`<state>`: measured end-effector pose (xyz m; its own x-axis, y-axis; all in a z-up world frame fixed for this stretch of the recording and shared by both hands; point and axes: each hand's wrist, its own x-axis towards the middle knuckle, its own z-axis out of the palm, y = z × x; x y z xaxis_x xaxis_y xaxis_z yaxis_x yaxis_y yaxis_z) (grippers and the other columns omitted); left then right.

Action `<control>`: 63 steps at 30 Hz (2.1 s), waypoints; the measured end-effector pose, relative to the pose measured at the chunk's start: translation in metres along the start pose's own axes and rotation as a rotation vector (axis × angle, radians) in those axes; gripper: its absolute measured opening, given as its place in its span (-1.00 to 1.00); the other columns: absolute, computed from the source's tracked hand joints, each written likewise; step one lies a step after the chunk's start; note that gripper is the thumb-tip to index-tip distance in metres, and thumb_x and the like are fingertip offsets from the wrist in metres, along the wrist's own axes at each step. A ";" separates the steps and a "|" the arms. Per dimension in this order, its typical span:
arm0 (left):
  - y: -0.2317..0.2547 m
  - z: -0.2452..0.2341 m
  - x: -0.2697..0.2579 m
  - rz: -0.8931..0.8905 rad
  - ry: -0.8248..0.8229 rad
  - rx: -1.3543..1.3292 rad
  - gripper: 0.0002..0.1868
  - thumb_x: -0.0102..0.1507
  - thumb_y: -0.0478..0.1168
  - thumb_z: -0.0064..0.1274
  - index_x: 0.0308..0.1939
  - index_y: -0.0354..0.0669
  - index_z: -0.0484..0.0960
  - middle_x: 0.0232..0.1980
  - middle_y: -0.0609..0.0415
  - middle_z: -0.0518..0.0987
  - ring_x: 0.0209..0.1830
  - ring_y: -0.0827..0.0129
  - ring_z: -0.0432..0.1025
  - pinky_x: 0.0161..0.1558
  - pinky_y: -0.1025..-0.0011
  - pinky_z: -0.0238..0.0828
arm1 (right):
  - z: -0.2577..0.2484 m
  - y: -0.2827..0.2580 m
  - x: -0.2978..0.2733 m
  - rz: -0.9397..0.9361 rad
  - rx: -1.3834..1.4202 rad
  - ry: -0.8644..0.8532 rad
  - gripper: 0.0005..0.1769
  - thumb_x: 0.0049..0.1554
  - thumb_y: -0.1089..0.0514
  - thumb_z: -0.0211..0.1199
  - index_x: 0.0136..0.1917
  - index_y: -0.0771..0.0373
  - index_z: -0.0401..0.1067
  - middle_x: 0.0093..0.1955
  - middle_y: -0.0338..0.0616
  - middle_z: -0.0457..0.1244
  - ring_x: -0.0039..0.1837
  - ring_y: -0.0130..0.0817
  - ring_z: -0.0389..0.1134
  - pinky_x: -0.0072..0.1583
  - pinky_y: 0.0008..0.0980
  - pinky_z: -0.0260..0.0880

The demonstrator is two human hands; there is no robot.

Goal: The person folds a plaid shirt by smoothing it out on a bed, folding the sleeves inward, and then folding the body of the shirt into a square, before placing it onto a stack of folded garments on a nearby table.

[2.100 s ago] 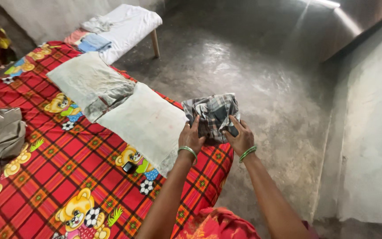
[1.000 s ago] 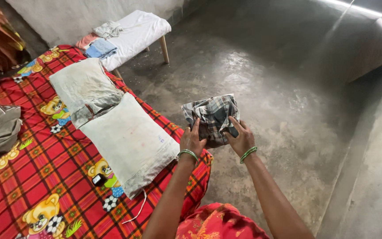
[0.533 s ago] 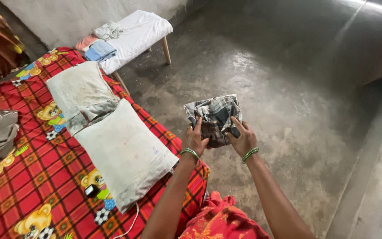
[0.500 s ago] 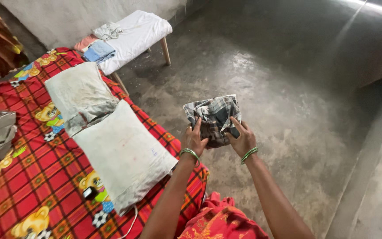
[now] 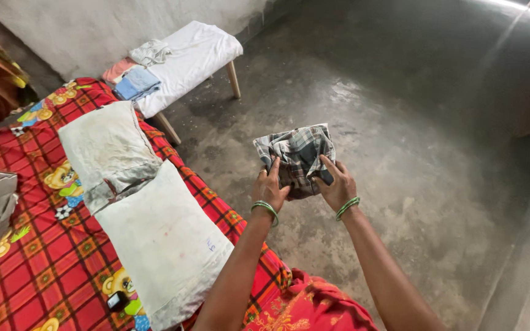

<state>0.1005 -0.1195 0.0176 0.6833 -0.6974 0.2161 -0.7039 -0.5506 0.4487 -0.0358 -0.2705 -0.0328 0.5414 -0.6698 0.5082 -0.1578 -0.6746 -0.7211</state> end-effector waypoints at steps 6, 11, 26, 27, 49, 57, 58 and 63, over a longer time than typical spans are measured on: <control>-0.004 -0.003 0.027 -0.073 0.030 -0.021 0.02 0.02 -0.18 0.42 0.52 0.12 0.22 0.34 -0.22 0.42 0.22 -0.12 0.42 0.18 0.12 0.42 | 0.023 0.013 0.036 -0.003 0.026 -0.036 -0.19 -0.09 0.13 0.55 0.42 0.01 0.40 0.21 0.09 0.33 0.14 0.04 0.40 0.12 -0.13 0.44; -0.004 0.003 0.052 -0.149 0.069 -0.010 0.03 0.03 -0.19 0.42 0.52 0.12 0.22 0.35 -0.26 0.39 0.21 -0.15 0.42 0.18 0.10 0.42 | 0.036 0.029 0.072 -0.038 0.088 -0.111 -0.21 -0.06 0.16 0.52 0.44 -0.01 0.39 0.21 0.01 0.35 0.17 0.00 0.41 0.15 -0.13 0.44; 0.018 0.032 0.138 -0.250 0.294 0.028 0.02 0.00 -0.22 0.44 0.49 0.04 0.24 0.29 -0.27 0.43 0.16 -0.14 0.44 0.14 0.12 0.43 | 0.059 0.076 0.196 -0.203 0.181 -0.260 -0.18 -0.09 0.17 0.50 0.44 0.00 0.38 0.18 0.00 0.33 0.16 0.00 0.38 0.16 -0.11 0.41; 0.018 0.035 0.138 -0.258 0.310 0.013 0.02 0.00 -0.23 0.43 0.50 0.04 0.24 0.28 -0.26 0.45 0.15 -0.13 0.45 0.14 0.12 0.44 | 0.062 0.078 0.200 -0.218 0.175 -0.269 -0.18 -0.10 0.17 0.51 0.44 0.00 0.38 0.18 0.01 0.32 0.17 0.01 0.38 0.16 -0.10 0.41; -0.075 0.025 0.218 -0.502 0.377 0.100 0.08 -0.04 -0.22 0.44 0.52 0.14 0.21 0.10 -0.24 0.53 0.11 -0.14 0.44 0.15 0.07 0.40 | 0.198 0.060 0.294 -0.232 0.253 -0.478 -0.18 -0.10 0.17 0.50 0.44 -0.05 0.39 0.18 0.07 0.33 0.22 0.05 0.37 0.22 -0.11 0.40; -0.114 0.030 0.293 -0.446 0.397 0.168 0.10 -0.07 -0.22 0.47 0.50 0.02 0.20 0.11 -0.38 0.49 0.09 -0.20 0.42 0.12 0.08 0.40 | 0.244 0.066 0.348 -0.299 0.353 -0.385 -0.18 -0.12 0.19 0.49 0.42 -0.01 0.38 0.23 0.05 0.32 0.19 0.04 0.38 0.17 -0.11 0.42; -0.116 0.035 0.306 -0.464 0.408 0.157 0.09 -0.06 -0.23 0.45 0.50 0.05 0.21 0.10 -0.37 0.50 0.09 -0.20 0.43 0.13 0.08 0.40 | 0.249 0.070 0.361 -0.291 0.354 -0.414 -0.18 -0.11 0.19 0.48 0.42 -0.01 0.37 0.22 0.04 0.32 0.18 0.03 0.39 0.15 -0.11 0.42; -0.123 0.044 0.372 -0.531 0.446 0.127 0.07 -0.02 -0.31 0.37 0.53 0.15 0.20 0.08 -0.32 0.52 0.07 -0.20 0.44 0.11 0.07 0.41 | 0.276 0.089 0.431 -0.318 0.259 -0.488 -0.18 -0.10 0.18 0.50 0.43 0.00 0.37 0.14 0.04 0.32 0.14 0.06 0.38 0.14 -0.09 0.41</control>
<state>0.4326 -0.3320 0.0046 0.9359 -0.0799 0.3432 -0.2519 -0.8329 0.4929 0.4116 -0.5339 -0.0078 0.8524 -0.1900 0.4871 0.2440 -0.6795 -0.6919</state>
